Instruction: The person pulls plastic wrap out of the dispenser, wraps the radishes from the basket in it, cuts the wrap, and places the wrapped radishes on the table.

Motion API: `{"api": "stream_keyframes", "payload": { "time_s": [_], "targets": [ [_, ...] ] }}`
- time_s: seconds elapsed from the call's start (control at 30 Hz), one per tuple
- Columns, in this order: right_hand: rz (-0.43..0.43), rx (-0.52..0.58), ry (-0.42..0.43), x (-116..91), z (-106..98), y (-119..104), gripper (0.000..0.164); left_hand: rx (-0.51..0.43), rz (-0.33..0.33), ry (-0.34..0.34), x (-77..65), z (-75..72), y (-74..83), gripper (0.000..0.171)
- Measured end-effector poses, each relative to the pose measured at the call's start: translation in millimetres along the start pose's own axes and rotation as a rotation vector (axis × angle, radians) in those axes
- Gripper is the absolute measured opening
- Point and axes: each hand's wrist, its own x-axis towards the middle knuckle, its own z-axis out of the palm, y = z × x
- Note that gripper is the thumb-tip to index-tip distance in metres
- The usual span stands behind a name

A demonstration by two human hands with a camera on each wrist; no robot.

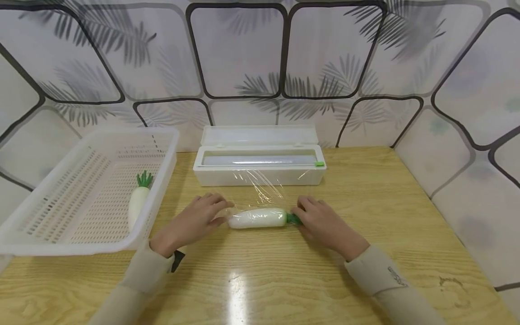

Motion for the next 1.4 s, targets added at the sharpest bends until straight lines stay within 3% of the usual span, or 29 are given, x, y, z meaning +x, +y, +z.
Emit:
{"api": "stream_keyframes", "payload": {
  "time_s": [0.17,0.33,0.6,0.77,0.9,1.1,1.23,1.4],
  "targets": [
    [0.002,-0.012,0.007,-2.9,-3.1,1.3,0.060,0.026,0.062,-0.006,-9.7,5.4,5.3,0.039],
    [-0.026,-0.045,0.040,-3.9,-4.9,0.9,0.057,0.029,0.062,-0.036,-13.7,12.1,5.0,0.046],
    [-0.030,-0.036,0.020,-1.1,-5.2,4.1,0.048,0.073,0.094,0.025,3.3,17.2,-3.7,0.034],
    [0.013,-0.005,-0.025,1.0,-6.0,6.9,0.042,0.083,0.071,0.029,18.4,18.9,-8.4,0.027],
    [0.022,0.014,-0.041,2.5,-4.8,9.2,0.035,0.082,0.032,-0.004,26.2,16.9,-10.7,0.023],
    [0.020,0.012,-0.060,6.1,-3.1,12.5,0.035,0.008,-0.062,-0.078,31.7,13.5,-14.6,0.022],
    [0.010,-0.023,-0.049,8.2,0.4,14.5,0.045,0.012,-0.072,-0.075,32.9,11.6,-15.6,0.024],
    [-0.005,-0.049,-0.018,12.5,6.8,18.3,0.032,0.057,-0.073,-0.068,35.0,10.2,-16.8,0.025]
  ]
}}
